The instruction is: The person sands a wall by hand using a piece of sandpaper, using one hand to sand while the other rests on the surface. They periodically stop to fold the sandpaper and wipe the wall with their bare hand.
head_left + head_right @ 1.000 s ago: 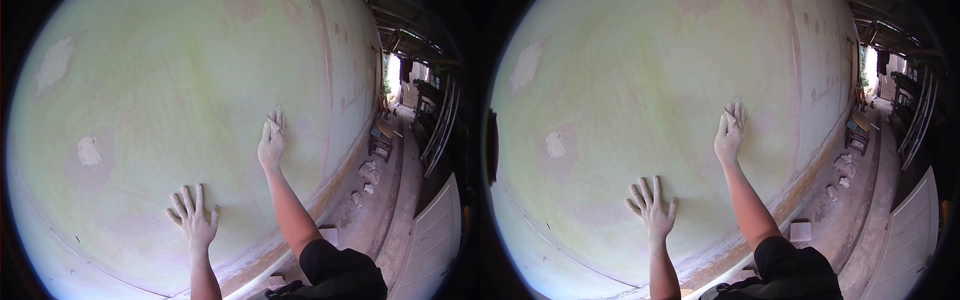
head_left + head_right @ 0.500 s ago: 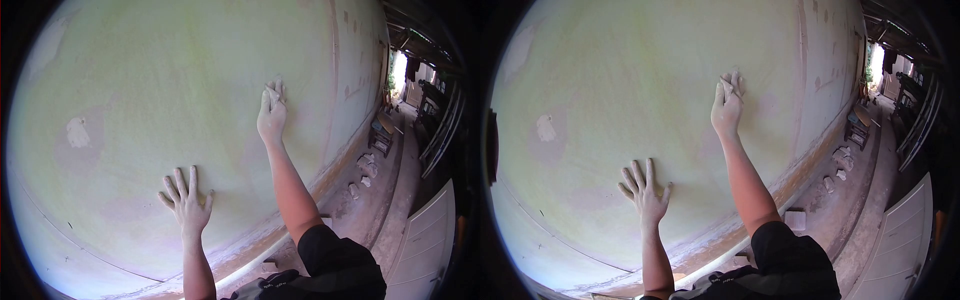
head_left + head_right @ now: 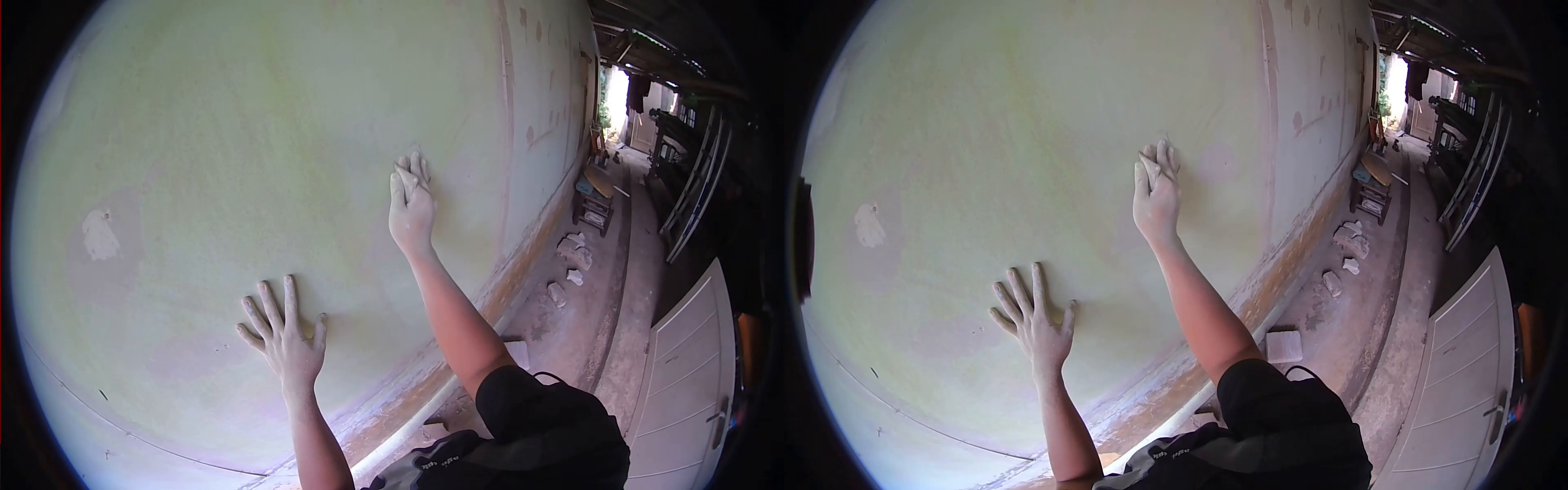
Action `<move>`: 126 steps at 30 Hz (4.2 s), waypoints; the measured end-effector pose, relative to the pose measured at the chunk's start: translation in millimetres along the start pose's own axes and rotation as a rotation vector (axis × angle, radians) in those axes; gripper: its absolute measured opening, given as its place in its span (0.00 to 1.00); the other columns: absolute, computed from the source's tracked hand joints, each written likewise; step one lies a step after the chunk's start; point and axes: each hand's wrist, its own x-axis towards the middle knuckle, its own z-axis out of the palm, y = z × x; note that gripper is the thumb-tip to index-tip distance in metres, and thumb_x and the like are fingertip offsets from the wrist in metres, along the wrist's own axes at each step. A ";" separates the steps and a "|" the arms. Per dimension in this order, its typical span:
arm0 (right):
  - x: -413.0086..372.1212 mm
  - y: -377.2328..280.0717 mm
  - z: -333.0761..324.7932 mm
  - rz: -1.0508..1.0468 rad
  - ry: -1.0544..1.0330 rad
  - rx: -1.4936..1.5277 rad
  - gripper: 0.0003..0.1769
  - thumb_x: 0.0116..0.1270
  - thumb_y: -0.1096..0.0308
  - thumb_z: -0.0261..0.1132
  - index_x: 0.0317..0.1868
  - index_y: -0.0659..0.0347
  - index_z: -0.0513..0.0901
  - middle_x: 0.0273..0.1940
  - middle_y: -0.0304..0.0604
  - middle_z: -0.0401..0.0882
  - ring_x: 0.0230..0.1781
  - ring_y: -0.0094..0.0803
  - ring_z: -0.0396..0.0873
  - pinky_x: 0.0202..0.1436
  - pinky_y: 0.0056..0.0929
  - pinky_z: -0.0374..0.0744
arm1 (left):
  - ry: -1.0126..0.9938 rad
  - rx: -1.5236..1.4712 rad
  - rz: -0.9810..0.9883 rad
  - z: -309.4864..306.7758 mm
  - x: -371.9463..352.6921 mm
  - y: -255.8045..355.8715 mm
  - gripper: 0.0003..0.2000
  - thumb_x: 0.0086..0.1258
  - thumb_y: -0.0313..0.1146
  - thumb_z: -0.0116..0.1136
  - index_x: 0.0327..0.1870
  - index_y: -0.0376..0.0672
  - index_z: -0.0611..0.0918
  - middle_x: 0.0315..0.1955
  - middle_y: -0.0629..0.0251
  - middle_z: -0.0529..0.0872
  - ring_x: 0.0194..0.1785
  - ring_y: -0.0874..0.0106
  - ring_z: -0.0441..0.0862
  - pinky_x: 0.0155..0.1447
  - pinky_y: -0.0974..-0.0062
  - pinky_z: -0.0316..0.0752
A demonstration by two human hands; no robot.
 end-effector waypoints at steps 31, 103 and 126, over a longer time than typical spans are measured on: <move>-142.0 9.8 26.7 0.319 0.218 0.119 0.25 0.86 0.70 0.53 0.75 0.81 0.70 0.81 0.68 0.61 0.85 0.54 0.59 0.85 0.44 0.60 | 0.048 0.335 0.891 -84.3 132.6 -36.7 0.32 0.82 0.55 0.50 0.85 0.68 0.60 0.87 0.84 0.52 0.89 0.77 0.47 0.93 0.51 0.37; -156.2 40.0 -28.8 0.467 0.033 0.106 0.17 0.77 0.67 0.67 0.60 0.68 0.89 0.69 0.61 0.81 0.75 0.54 0.75 0.76 0.42 0.75 | 0.055 0.118 1.109 -63.2 129.2 -5.5 0.20 0.72 0.39 0.64 0.64 0.48 0.85 0.78 0.68 0.74 0.83 0.67 0.66 0.85 0.54 0.60; -118.6 -24.2 23.3 -0.077 0.070 -0.006 0.16 0.75 0.75 0.67 0.59 0.72 0.87 0.71 0.57 0.79 0.76 0.61 0.72 0.77 0.52 0.72 | 0.120 0.120 1.045 -54.1 125.0 2.5 0.21 0.63 0.39 0.71 0.58 0.49 0.84 0.74 0.68 0.76 0.81 0.71 0.68 0.81 0.60 0.66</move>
